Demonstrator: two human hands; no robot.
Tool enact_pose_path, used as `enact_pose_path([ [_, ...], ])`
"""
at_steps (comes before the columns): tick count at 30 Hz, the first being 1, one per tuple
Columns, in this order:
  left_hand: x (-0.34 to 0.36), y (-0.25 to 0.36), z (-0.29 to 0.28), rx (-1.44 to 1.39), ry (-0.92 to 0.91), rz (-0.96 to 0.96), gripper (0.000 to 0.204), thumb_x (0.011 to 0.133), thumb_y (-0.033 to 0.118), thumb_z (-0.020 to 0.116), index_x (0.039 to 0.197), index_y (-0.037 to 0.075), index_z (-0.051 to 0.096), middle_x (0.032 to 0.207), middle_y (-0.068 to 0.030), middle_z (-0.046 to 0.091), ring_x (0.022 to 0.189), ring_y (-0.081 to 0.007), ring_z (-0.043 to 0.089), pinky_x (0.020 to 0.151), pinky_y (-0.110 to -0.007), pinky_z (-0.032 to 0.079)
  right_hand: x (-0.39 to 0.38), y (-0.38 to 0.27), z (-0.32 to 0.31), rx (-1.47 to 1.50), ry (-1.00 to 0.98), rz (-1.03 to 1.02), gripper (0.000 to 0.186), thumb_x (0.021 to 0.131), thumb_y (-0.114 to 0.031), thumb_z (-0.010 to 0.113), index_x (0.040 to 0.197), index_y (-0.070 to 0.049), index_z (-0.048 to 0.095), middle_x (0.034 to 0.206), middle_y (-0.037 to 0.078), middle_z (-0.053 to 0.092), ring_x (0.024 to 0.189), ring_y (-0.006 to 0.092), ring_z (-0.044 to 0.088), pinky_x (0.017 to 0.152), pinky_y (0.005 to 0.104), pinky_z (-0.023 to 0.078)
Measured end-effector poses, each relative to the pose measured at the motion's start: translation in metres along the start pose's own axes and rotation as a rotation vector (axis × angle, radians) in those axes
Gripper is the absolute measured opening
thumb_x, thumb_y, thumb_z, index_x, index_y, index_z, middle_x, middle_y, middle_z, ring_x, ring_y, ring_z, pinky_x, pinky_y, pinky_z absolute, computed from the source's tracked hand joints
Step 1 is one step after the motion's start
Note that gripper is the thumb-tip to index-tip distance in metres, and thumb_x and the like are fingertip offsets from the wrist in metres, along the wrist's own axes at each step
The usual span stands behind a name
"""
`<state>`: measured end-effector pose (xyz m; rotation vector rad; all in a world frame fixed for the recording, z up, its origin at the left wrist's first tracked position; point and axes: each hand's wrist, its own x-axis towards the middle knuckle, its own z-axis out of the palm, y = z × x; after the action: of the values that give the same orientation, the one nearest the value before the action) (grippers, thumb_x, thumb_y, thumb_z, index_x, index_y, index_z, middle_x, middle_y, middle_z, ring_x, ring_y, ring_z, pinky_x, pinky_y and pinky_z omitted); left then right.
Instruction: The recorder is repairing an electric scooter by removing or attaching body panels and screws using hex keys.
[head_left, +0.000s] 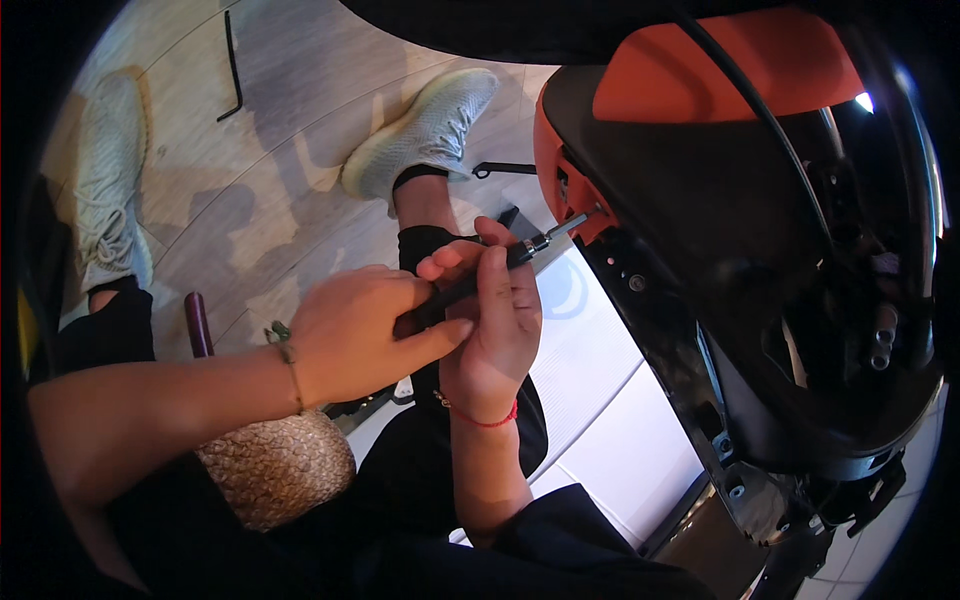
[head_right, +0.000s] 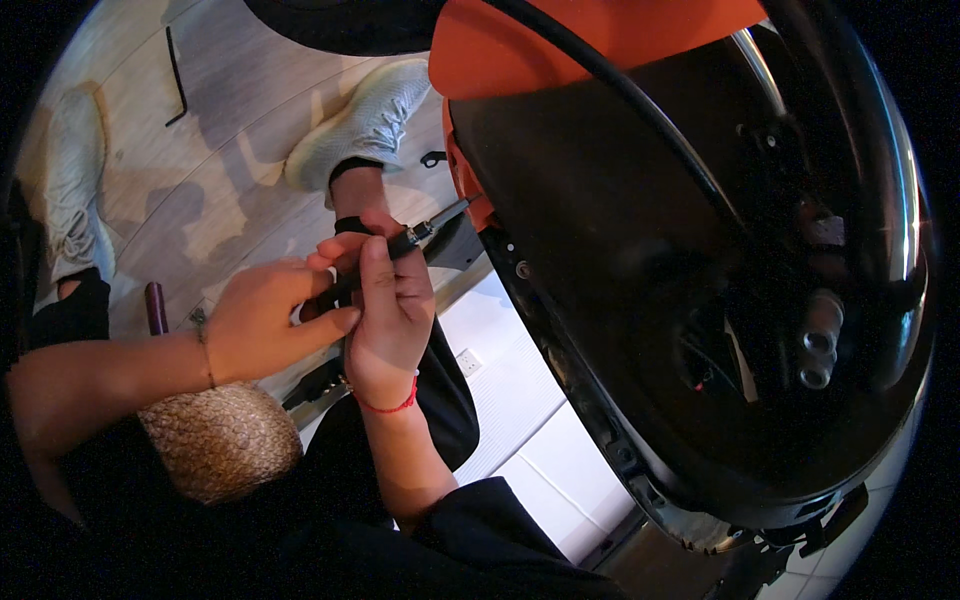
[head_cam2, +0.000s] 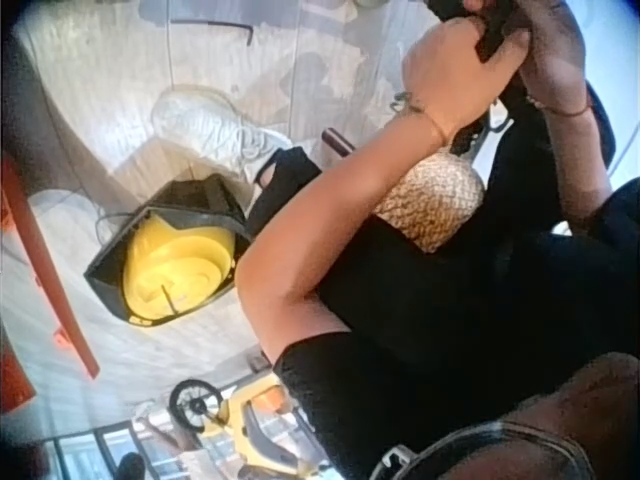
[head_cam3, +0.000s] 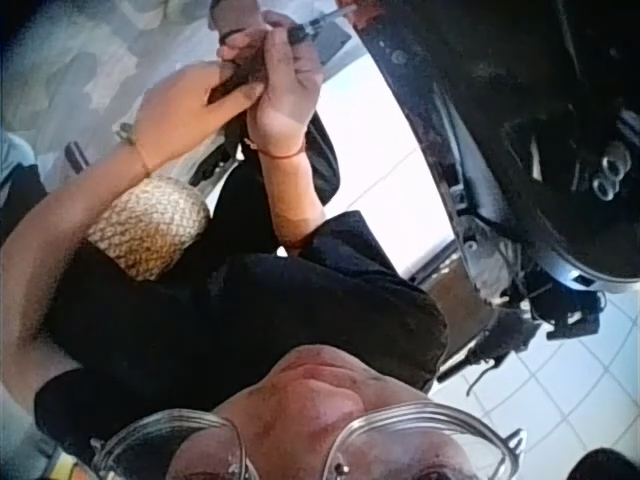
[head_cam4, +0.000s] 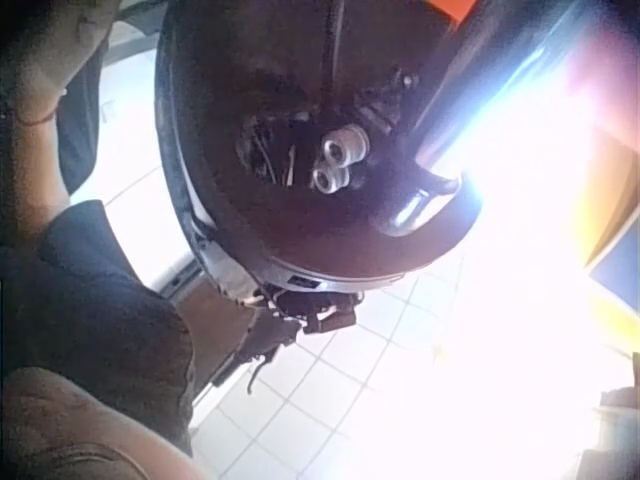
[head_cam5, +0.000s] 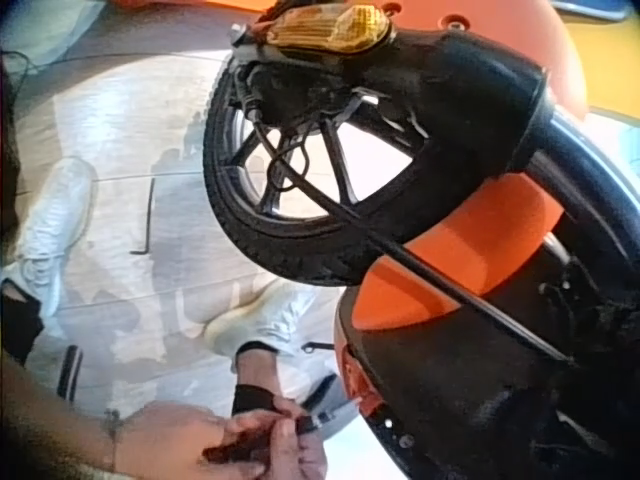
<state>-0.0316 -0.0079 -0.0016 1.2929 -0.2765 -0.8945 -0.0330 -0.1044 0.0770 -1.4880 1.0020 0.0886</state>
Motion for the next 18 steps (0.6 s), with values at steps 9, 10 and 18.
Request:
enact_pose_path([
  [9, 0.034, 0.023, -0.056, -0.202, 0.174, -0.118, 0.028, 0.083, 0.032, 0.055, 0.083, 0.004, 0.051, 0.063, -0.0079, 0.054, 0.058, -0.0257, 0.054, 0.054, -0.037, 0.040, -0.042, 0.077, 0.006, -0.254, -0.114, 0.299, 0.018, 0.094, -0.016, 0.043, 0.095, 0.000, 0.049, 0.073, 0.006, 0.056, 0.062, 0.0108, 0.053, 0.061, 0.0220, 0.041],
  [10, 0.039, 0.029, -0.051, -0.200, 0.172, -0.115, 0.028, 0.083, 0.032, 0.055, 0.083, 0.004, 0.051, 0.063, -0.0079, 0.054, 0.058, -0.0257, 0.054, 0.054, -0.037, 0.040, -0.052, 0.082, 0.008, -0.201, -0.182, 0.385, 0.018, 0.093, -0.015, 0.042, 0.093, 0.000, 0.051, 0.073, 0.005, 0.056, 0.062, 0.0106, 0.052, 0.061, 0.0234, 0.042],
  [18, 0.094, 0.066, 0.002, -0.055, 0.053, -0.162, 0.048, 0.073, 0.035, 0.065, 0.097, 0.000, 0.044, 0.077, -0.0134, 0.059, 0.071, -0.0301, 0.060, 0.067, -0.036, 0.046, -0.070, 0.065, 0.033, -0.066, -0.338, 0.568, 0.019, 0.091, -0.015, 0.043, 0.079, -0.003, 0.049, 0.065, 0.002, 0.050, 0.057, 0.0083, 0.046, 0.055, 0.0219, 0.036],
])
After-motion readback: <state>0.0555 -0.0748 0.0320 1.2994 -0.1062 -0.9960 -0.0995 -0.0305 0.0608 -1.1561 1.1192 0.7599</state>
